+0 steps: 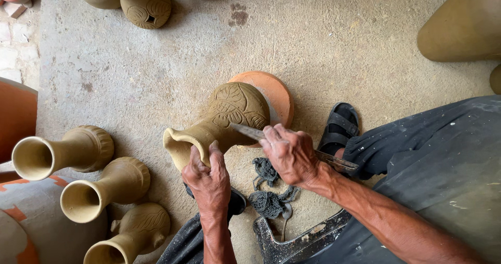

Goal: The person carves decorative floral patterns into the surface of a clay vase using a small metal carving tool. The person rotates the vase by hand on a small stand while applying pressure with the tool to create deep incisions.

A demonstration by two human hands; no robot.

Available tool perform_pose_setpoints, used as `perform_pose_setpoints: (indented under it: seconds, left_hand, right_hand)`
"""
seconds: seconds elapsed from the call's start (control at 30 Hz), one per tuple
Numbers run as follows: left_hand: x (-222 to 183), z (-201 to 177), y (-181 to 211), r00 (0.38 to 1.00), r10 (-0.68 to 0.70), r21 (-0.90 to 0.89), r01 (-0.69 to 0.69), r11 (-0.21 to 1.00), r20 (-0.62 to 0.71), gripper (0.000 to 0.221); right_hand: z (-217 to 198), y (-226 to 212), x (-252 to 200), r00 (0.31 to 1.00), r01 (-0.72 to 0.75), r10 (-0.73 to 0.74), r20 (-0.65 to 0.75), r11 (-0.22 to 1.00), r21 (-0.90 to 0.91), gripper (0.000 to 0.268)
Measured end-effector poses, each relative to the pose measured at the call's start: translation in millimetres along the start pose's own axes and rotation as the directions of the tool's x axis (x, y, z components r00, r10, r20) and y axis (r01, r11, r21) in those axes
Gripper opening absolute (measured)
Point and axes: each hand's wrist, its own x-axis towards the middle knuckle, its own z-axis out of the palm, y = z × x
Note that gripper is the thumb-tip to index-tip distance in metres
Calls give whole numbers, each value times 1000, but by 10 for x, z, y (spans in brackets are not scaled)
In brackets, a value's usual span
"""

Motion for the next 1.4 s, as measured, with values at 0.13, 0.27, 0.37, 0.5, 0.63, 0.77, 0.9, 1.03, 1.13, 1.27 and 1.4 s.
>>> perform_pose_setpoints:
  seconds: [0.13, 0.27, 0.37, 0.5, 0.63, 0.77, 0.9, 1.03, 1.13, 1.27, 1.4]
  left_hand:
    - [-11, -19, 16, 1000, -17, -3, 17, 1000, 25, 9]
    - [10, -3, 17, 997, 79, 27, -79, 997, -7, 8]
    - [-13, -24, 25, 1000, -21, -9, 21, 1000, 23, 9]
    - [-1, -19, 41, 996, 93, -19, -92, 996, 3, 7]
    - [-5, -24, 35, 994, -101, -24, 102, 995, 51, 9]
    - [-13, -28, 44, 998, 54, -15, -54, 998, 23, 9]
    - [-16, -24, 31, 998, 55, -16, -55, 998, 10, 9]
    - [-16, -32, 30, 998, -39, -34, 41, 999, 50, 9]
    - [-27, -44, 43, 996, 85, -14, -85, 996, 36, 10]
    - [-22, -57, 28, 998, 38, -36, -36, 999, 57, 12]
    - [-34, -55, 44, 998, 49, -56, -46, 997, 45, 9]
  right_hand:
    - [79, 62, -25, 978, -149, 153, 142, 988, -39, 20]
    - [82, 67, -12, 983, -112, 123, 135, 990, -80, 21]
    - [-41, 86, 31, 999, -34, 33, -15, 999, -33, 17]
    - [-99, 31, 71, 997, 69, -69, -17, 997, -16, 22]
    - [-21, 202, 196, 996, -40, 50, 79, 991, -127, 18]
    - [38, 208, 263, 998, 58, -49, 50, 976, -208, 22]
    - [-81, 149, 251, 994, 20, -11, 112, 997, -77, 17]
    - [-62, 173, 301, 986, 24, -10, 168, 996, -84, 23]
    - [-20, 156, 233, 983, 21, -13, 180, 999, -40, 26]
    - [18, 306, 284, 986, 59, -33, 164, 986, -159, 25]
    - [-63, 385, 283, 998, -5, 17, 66, 984, -177, 20]
